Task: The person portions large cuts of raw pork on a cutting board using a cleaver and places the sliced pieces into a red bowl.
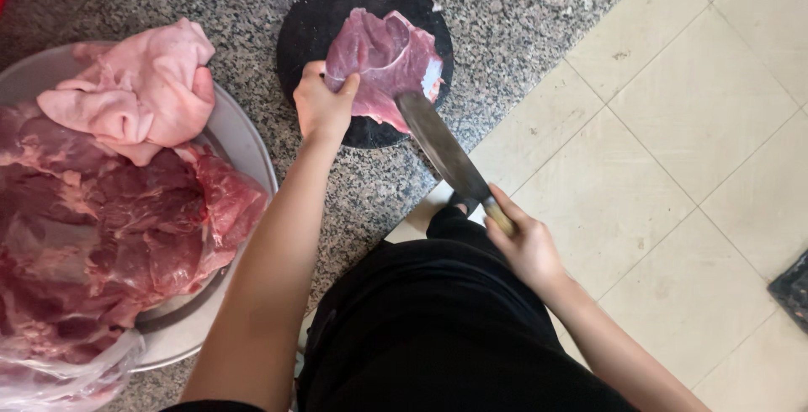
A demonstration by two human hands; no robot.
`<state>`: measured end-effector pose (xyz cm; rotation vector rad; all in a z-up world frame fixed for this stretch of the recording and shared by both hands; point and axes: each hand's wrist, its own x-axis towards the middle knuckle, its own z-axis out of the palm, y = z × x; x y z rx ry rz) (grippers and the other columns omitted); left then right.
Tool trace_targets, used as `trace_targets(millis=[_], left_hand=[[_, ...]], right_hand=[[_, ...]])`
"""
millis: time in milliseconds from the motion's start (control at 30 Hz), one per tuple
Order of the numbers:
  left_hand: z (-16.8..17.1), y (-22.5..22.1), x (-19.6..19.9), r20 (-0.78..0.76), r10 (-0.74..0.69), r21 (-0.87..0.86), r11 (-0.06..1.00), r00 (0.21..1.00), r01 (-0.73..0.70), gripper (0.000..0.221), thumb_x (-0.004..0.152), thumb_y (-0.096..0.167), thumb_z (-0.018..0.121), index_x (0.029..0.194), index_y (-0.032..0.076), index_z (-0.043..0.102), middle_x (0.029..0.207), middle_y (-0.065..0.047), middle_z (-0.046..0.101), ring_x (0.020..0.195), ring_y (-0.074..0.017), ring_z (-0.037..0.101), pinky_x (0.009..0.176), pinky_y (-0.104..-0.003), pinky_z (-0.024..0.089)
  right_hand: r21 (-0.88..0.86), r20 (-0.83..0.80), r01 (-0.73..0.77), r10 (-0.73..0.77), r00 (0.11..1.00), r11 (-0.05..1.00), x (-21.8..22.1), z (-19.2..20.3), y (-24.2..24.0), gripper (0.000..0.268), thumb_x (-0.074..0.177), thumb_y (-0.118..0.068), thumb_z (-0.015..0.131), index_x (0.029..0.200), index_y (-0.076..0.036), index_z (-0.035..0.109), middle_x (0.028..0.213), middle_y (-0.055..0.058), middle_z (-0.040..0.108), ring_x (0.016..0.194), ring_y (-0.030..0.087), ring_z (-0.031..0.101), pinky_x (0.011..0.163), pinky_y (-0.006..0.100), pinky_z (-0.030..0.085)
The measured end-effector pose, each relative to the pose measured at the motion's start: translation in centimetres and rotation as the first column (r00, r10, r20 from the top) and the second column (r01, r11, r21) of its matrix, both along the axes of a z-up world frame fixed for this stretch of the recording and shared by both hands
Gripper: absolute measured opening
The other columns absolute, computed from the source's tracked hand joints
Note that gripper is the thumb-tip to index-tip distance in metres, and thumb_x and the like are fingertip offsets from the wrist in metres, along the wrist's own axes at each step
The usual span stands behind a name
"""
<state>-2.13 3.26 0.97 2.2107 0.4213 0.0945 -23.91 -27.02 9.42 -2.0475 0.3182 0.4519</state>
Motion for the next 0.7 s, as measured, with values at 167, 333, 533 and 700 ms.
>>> trace_targets(millis=[167, 333, 533, 700], left_hand=[[0.4, 1.8, 0.1, 0.040, -0.054, 0.143, 0.989, 0.998, 0.047, 0.064, 0.074, 0.027, 0.090, 0.123, 0.005, 0.056, 0.104, -0.018, 0.068, 0.103, -0.0358, 0.065, 0.091, -0.046, 0.053], [0.4, 0.9, 2.5, 0.269, -0.301, 0.333, 0.920, 0.915, 0.205, 0.053, 0.082, 0.035, 0.092, 0.116, 0.014, 0.058, 0.119, -0.012, 0.056, 0.118, -0.0333, 0.056, 0.101, -0.048, 0.047], [-0.1, -0.5, 5.4, 0.027, -0.081, 0.238, 0.969, 0.996, 0.073, 0.060, 0.074, 0.042, 0.085, 0.115, 0.006, 0.060, 0.117, -0.019, 0.064, 0.106, -0.0372, 0.064, 0.090, -0.046, 0.051], [0.2, 0.1, 5.5, -0.265, -0.029, 0.086, 0.995, 0.964, 0.053, 0.042, 0.080, 0.047, 0.078, 0.092, 0.008, 0.070, 0.095, -0.015, 0.074, 0.090, -0.0323, 0.073, 0.081, -0.046, 0.056]], right_hand=[[0.060, 0.071, 0.052, -0.056, 0.996, 0.997, -1.7, 0.8, -2.9, 0.055, 0.092, -0.009, 0.069, 0.146, -0.005, 0.055, 0.124, 0.008, 0.070, 0.107, 0.009, 0.063, 0.096, 0.026, 0.051], [0.037, 0.180, 0.059, -0.064, 0.982, 0.998, 2.2, -0.1, -1.0, 0.057, 0.096, -0.011, 0.068, 0.151, -0.004, 0.051, 0.119, 0.009, 0.070, 0.103, 0.009, 0.061, 0.093, 0.025, 0.050], [0.109, 0.286, 0.077, -0.105, 0.952, 0.991, 9.0, -2.3, 6.1, 0.057, 0.100, -0.013, 0.067, 0.152, -0.005, 0.048, 0.106, 0.002, 0.070, 0.087, 0.005, 0.060, 0.076, 0.022, 0.051], [0.138, 0.225, 0.114, -0.143, 0.964, 0.984, 10.0, -2.3, 8.6, 0.058, 0.098, -0.016, 0.067, 0.154, -0.011, 0.050, 0.091, 0.002, 0.069, 0.073, 0.005, 0.052, 0.066, 0.023, 0.048]])
